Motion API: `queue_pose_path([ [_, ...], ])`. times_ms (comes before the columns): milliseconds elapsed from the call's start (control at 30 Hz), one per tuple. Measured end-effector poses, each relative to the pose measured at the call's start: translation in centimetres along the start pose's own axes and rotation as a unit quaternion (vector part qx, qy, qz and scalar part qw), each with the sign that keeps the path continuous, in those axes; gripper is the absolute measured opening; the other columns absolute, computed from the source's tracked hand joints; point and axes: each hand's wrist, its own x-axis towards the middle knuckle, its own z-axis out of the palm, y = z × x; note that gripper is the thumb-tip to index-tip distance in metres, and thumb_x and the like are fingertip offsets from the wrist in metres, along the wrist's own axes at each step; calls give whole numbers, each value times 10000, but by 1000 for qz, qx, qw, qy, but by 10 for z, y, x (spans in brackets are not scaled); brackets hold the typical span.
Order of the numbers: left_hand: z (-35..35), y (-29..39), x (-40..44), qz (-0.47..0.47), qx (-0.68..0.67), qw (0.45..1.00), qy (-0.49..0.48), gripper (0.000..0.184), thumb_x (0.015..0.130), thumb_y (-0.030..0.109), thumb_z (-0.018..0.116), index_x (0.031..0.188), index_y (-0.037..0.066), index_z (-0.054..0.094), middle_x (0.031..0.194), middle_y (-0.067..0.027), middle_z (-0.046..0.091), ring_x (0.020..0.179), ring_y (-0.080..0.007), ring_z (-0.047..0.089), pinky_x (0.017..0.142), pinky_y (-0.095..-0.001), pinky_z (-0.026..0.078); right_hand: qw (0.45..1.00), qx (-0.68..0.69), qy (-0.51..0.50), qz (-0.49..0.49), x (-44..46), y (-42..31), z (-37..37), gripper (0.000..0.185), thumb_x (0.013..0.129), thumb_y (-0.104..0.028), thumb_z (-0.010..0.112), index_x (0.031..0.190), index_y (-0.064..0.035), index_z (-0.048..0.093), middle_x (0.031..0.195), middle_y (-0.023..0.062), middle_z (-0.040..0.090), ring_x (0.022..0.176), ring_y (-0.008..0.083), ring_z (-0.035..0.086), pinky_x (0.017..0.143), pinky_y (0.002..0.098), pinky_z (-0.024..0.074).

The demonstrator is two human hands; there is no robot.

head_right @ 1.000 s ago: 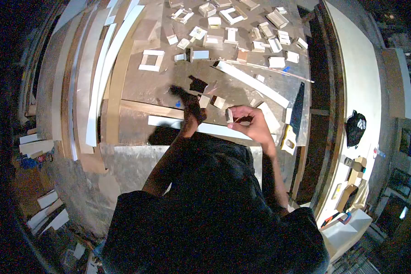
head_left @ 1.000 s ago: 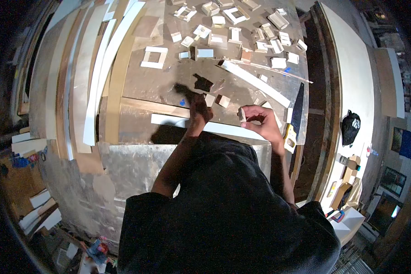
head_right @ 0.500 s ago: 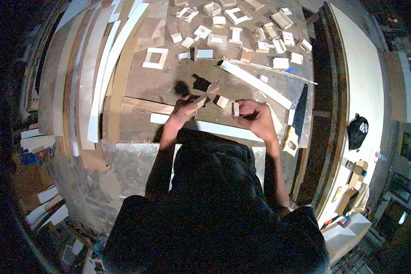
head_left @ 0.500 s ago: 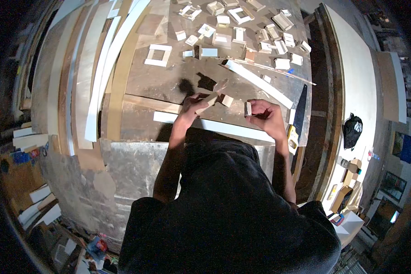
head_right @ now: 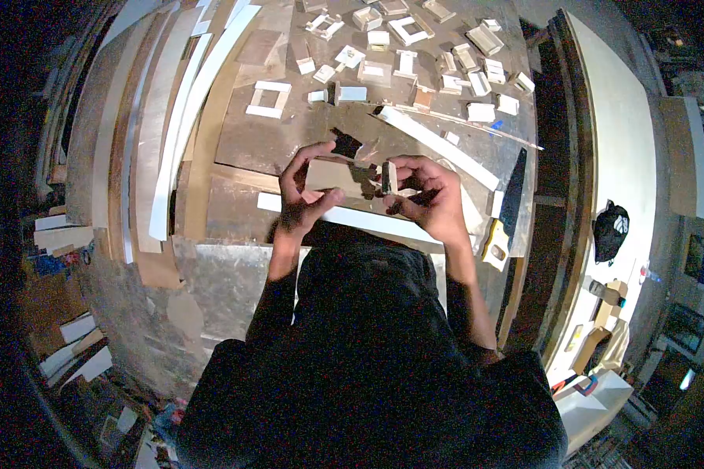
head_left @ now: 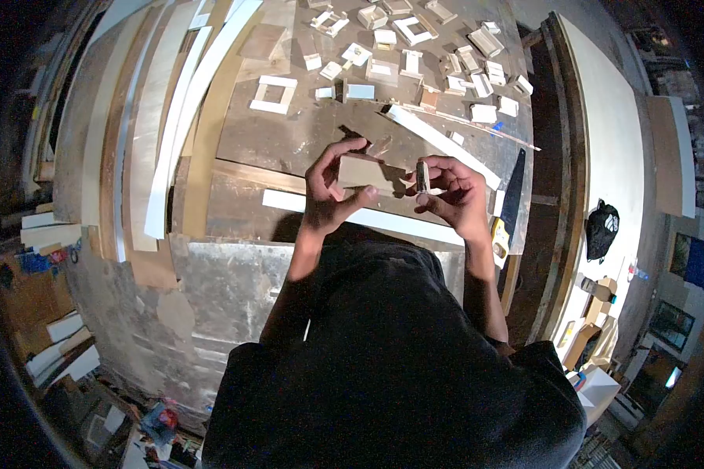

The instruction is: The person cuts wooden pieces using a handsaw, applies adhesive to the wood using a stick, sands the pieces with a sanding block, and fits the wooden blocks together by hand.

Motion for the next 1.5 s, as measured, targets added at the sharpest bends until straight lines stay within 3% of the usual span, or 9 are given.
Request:
queue_pose_path([
  [167,23,-18,-4,-11,-181,980,86,685,862,195,793,1415,-22,450,1341,-160,576,1190,-252,603,1027,-406,483,999,37,-28,-25,-2,-12,5,513,738,170,743,1216,62,591,1017,126,708,893,173,685,739,300,598],
  [300,32,-13,0,-40,-222,968,111,712,877,228,777,1441,-24,424,1344,-140,577,1224,-268,596,1043,-422,471,999,-53,4,3,-7,-27,3,478,747,147,757,1191,57,607,989,115,708,877,175,698,730,285,600],
  [433,32,8,2,-34,-209,970,122,716,880,250,774,1444,-18,423,1332,-139,587,1217,-267,606,1025,-417,488,969,-244,17,26,-14,-51,2,455,743,105,794,1163,55,625,954,108,717,886,148,700,759,262,595],
  [633,21,10,0,-21,-87,996,18,625,862,167,788,1388,-17,506,1244,-130,648,1117,-207,646,970,-364,520,968,-249,-11,36,-16,-67,6,445,716,90,790,1129,40,633,989,127,726,906,173,715,752,300,601],
  [800,27,11,3,-14,-79,996,-30,700,853,-18,740,1478,-2,427,1393,-127,567,1089,-123,595,871,-283,566,967,-253,2,35,-14,-62,9,417,690,91,769,1085,37,644,969,121,731,864,181,715,725,301,588],
  [1000,32,10,3,-5,-29,999,-36,722,800,-50,772,1452,6,467,1505,-89,475,1131,-100,560,868,-239,560,951,-307,-32,1,-13,-60,6,374,682,104,751,1040,35,667,953,133,729,855,181,714,721,295,576],
  [1067,33,13,4,-9,-32,999,-36,712,797,-55,772,1443,1,477,1487,-92,492,1118,-92,561,858,-231,563,957,-283,-53,35,-13,-66,8,449,717,122,770,1147,82,648,1033,179,726,944,196,708,780,324,615],
  [1300,35,14,3,-49,-95,994,-11,665,807,-46,772,1416,-13,509,1313,-99,598,1089,-98,577,833,-219,564,954,-295,-54,28,-13,-75,9,437,734,74,813,1143,63,661,1017,174,728,947,199,717,737,309,614],
  [1500,36,16,3,-11,-68,998,-8,560,824,10,783,1336,-44,562,1244,-115,631,1111,-161,610,883,-286,553,962,-274,-15,8,-16,-66,5,412,708,-32,862,1080,47,705,932,160,745,825,161,716,697,303,578],
])
